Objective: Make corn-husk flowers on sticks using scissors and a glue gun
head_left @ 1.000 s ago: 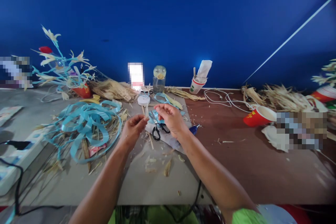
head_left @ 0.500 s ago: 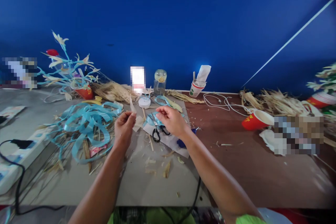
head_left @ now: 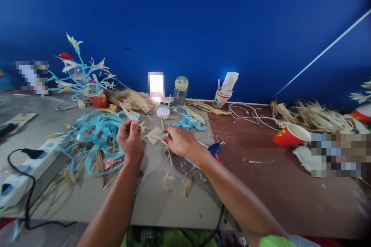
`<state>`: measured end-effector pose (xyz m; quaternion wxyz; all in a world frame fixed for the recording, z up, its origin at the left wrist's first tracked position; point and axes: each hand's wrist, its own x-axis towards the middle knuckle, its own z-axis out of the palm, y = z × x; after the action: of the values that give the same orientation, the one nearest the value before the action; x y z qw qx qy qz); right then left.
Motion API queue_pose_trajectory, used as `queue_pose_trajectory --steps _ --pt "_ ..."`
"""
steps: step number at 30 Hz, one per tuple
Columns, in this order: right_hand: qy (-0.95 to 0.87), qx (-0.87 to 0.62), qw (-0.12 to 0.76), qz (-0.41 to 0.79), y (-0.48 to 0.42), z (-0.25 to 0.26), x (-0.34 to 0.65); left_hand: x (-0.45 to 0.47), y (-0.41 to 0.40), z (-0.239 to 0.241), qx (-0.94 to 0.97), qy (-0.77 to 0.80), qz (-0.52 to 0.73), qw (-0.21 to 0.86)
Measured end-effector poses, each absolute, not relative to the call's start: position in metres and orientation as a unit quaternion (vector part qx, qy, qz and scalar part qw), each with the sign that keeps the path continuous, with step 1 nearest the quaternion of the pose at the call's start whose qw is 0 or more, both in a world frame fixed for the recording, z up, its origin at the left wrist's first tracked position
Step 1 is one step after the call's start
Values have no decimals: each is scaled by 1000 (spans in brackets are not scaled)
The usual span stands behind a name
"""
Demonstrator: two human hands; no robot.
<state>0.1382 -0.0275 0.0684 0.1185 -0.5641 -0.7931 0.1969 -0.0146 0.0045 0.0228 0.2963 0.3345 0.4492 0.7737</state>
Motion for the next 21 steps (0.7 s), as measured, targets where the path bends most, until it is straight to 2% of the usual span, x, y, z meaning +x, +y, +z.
queue_pose_trajectory --steps 5,10,15,21 --pt "-818 -553 57 148 -34 65 121 -16 5 22 317 442 782 305" --pt "-850 -503 -2 155 -44 58 111 -19 6 21 320 427 786 312" --pt "-858 -497 8 128 -37 53 110 -18 7 21 324 432 781 314" --pt "-854 -510 68 72 5 47 92 -19 6 19 309 440 782 315"
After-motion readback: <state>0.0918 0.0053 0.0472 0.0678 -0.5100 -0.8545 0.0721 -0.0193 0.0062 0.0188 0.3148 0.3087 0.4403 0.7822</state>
